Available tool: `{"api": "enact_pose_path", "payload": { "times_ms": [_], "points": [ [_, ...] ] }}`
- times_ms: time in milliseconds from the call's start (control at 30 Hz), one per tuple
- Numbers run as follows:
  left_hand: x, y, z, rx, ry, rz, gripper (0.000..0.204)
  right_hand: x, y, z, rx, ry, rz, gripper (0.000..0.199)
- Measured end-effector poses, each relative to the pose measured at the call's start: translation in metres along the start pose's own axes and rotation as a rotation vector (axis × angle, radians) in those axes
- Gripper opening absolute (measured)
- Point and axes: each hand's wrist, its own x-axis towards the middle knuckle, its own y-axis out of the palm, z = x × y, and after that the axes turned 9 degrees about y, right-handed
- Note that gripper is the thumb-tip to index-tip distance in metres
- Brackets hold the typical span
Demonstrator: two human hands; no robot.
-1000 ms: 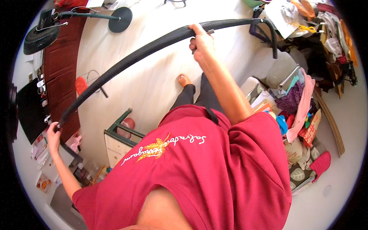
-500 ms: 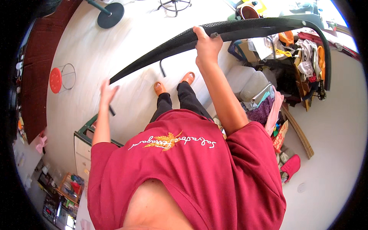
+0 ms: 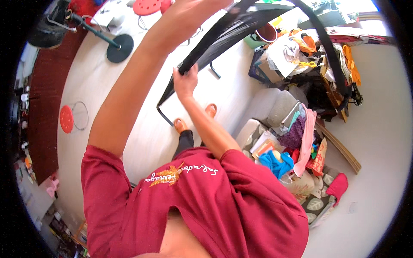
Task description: The person assembles a mesh chair frame. They use an Allen key to insert and tighten screws into the metal support bars while holding the mesh panel in place.
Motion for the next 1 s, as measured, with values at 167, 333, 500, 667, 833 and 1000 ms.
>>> {"api": "enact_pose_path", "payload": {
  "times_ms": [167,333,500,667,833,1000],
  "points": [
    [0.012,0.008,-0.017,0.271,-0.030,0.140,0.054,-0.029,0.025,-0.014,-0.203,-0.051,0.004,0.038],
    [-0.022,-0.010,-0.006,0.017,-0.067,-0.147,0.047,-0.043,0.024,-0.011,-0.362,0.103,0.243,0.049],
    [-0.064,-0.035,-0.020,-0.068,-0.212,-0.086,0.048,-0.037,-0.039,-0.017,-0.373,0.068,0.571,0.051],
    [-0.130,-0.058,-0.018,-0.038,-0.101,-0.066,0.062,-0.044,-0.124,-0.055,-0.444,0.047,0.175,0.030],
    [-0.175,-0.051,-0.017,-0.045,-0.052,-0.073,0.087,-0.049,-0.148,-0.017,-0.102,0.459,0.255,0.034],
    [-0.184,-0.036,-0.021,-0.063,0.009,-0.013,0.068,-0.007,-0.128,0.096,0.318,0.546,0.357,0.053]
  ]
}}
